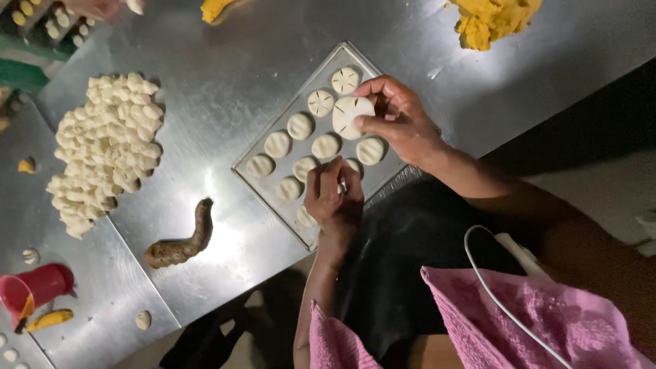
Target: Shaping small pieces of dough into rounds, arranging them on a tray, and scoring a star pattern on top of each piece.
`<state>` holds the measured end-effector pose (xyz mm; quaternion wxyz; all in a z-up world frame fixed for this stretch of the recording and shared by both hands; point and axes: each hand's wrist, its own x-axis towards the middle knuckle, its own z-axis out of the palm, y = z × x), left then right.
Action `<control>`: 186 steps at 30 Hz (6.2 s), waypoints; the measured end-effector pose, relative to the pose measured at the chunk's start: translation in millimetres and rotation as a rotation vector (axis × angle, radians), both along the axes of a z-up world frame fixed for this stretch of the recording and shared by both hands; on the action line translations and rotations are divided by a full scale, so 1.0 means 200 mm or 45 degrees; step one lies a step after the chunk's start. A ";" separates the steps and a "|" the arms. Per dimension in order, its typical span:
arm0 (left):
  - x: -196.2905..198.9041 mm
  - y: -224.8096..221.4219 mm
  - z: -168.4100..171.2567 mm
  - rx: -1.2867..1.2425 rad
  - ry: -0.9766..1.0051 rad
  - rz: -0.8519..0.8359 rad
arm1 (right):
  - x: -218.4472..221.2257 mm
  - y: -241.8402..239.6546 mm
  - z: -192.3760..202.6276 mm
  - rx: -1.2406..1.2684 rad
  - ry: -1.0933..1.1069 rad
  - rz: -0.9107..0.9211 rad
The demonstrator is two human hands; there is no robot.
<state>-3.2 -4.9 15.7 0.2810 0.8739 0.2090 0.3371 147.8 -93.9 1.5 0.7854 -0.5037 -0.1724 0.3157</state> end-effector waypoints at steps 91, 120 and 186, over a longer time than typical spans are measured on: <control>-0.03 -0.01 0.03 -0.019 -0.087 -0.042 | -0.04 -0.02 0.16 -0.121 0.016 0.112; -0.34 0.06 -0.16 -0.196 0.011 0.248 | 0.07 -0.07 -0.64 -0.990 -0.780 0.705; -0.32 0.23 -0.06 -0.024 -0.139 0.060 | -0.34 0.20 0.22 -0.092 -0.163 0.065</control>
